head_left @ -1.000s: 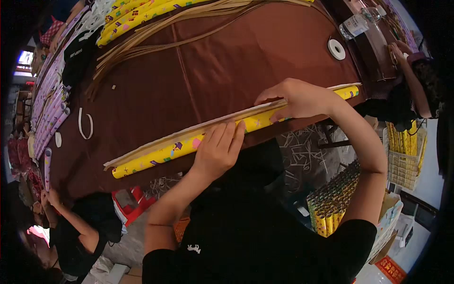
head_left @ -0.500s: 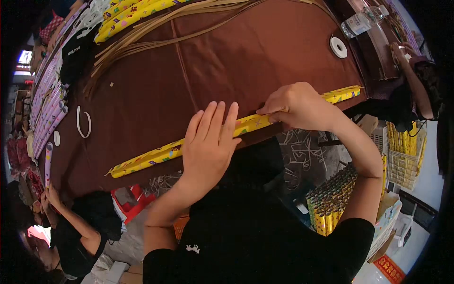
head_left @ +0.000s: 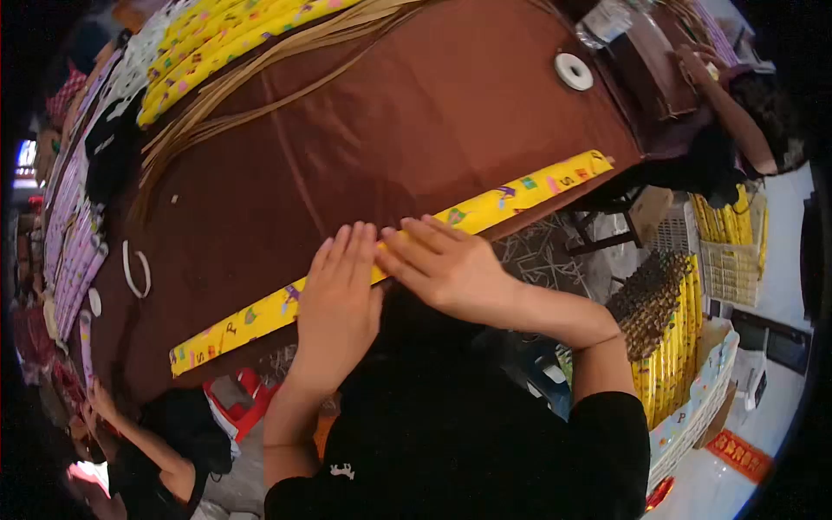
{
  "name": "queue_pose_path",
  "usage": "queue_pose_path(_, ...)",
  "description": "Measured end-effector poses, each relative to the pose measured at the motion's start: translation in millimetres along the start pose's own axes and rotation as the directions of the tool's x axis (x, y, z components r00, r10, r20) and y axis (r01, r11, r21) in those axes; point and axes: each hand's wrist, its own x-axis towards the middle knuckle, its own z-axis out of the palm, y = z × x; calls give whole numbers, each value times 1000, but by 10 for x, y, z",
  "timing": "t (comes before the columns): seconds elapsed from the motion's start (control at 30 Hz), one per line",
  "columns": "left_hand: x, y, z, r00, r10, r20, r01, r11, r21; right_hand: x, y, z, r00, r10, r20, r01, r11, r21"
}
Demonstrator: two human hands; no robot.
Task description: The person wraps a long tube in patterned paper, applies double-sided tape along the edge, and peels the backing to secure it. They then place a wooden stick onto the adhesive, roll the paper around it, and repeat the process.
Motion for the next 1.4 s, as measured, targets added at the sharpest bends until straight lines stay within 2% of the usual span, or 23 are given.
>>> queue_pose_path(0.1,-84,-33,21,1000,14,-16,-13,998,66,-45,-119,118,996,16,-86,-20,998,-52)
queue_pose_path(0.27,-159,-133,204,996,62,-58,-47,972,230,-125,-192,51,992,84,-97,-95,990,-107)
queue_pose_path(0.3,-151,-99,176,997,51,-52,-39,977,209,-197,-154,-45,968,176,-178,-151,978,142)
queue_pose_path(0.33,-153,-82,183,997,55,-52,-42,974,223,-295,-113,-143,931,276,-238,-171,907,385)
queue_pose_path(0.37,-161,-81,190,997,53,-52,-39,971,235,-460,2,-297,833,423,-357,-296,886,357)
queue_pose_path(0.4,-186,-111,246,995,61,-75,-41,968,248,-648,181,-374,668,555,-497,-459,832,312)
queue_pose_path(0.43,-187,-121,270,994,75,-75,-54,968,246,-821,364,-426,370,780,-504,-634,609,477)
queue_pose_path(0.47,-192,-132,284,993,82,-89,-56,964,261,-1078,655,-469,108,897,-428,-625,396,673)
queue_pose_path(0.5,-194,-131,291,991,87,-102,-56,960,275,-1278,922,-518,0,909,-417,-617,328,716)
queue_pose_path(0.53,-190,-121,288,991,93,-96,-64,960,273,-1354,1040,-649,-87,960,-268,-631,155,760)
queue_pose_path(0.6,-185,-104,272,991,85,-106,-55,964,261,-1517,1264,-701,-77,997,-18,-611,-33,791)
queue_pose_path(0.63,-190,-114,272,991,87,-103,-57,962,266,-1520,1291,-745,-75,984,160,-574,-173,800)
queue_pose_path(0.67,-187,-129,282,990,93,-104,-63,961,269,-1482,1300,-766,-74,984,160,-569,-174,803)
queue_pose_path(0.73,-185,-131,281,990,100,-102,-68,959,276,-1430,1318,-766,-26,957,288,-488,-264,832)
queue_pose_path(0.83,-175,-116,259,993,84,-88,-54,954,293,-1454,1396,-724,18,965,262,-393,-234,889)
queue_pose_path(0.93,-160,-119,190,995,78,-63,-56,955,290,-1419,1469,-738,15,972,233,-361,-212,908)
queue_pose_path(0.97,-134,-119,110,997,76,-8,-72,971,229,-1341,1479,-787,5,973,230,-357,-213,910)
queue_pose_path(1.03,-90,-177,12,994,72,78,-82,987,134,-1289,1608,-812,70,966,247,-384,-203,901)
queue_pose_path(1.13,13,-284,-91,988,63,143,-72,996,56,-1125,1639,-816,112,965,235,-424,-168,890)
queue_pose_path(1.23,38,-309,-106,986,62,152,-75,994,82,-1179,1712,-740,145,961,235,-488,-137,862)
queue_pose_path(1.3,40,-304,-101,984,58,166,-73,993,89,-1196,1674,-683,182,979,97,-542,17,840)
queue_pose_path(1.37,41,-302,-93,986,64,154,-80,992,100,-1242,1647,-626,178,979,99,-605,30,796)
queue_pose_path(1.4,42,-300,-84,985,50,166,-67,993,97,-1295,1670,-572,191,982,-14,-688,144,711)
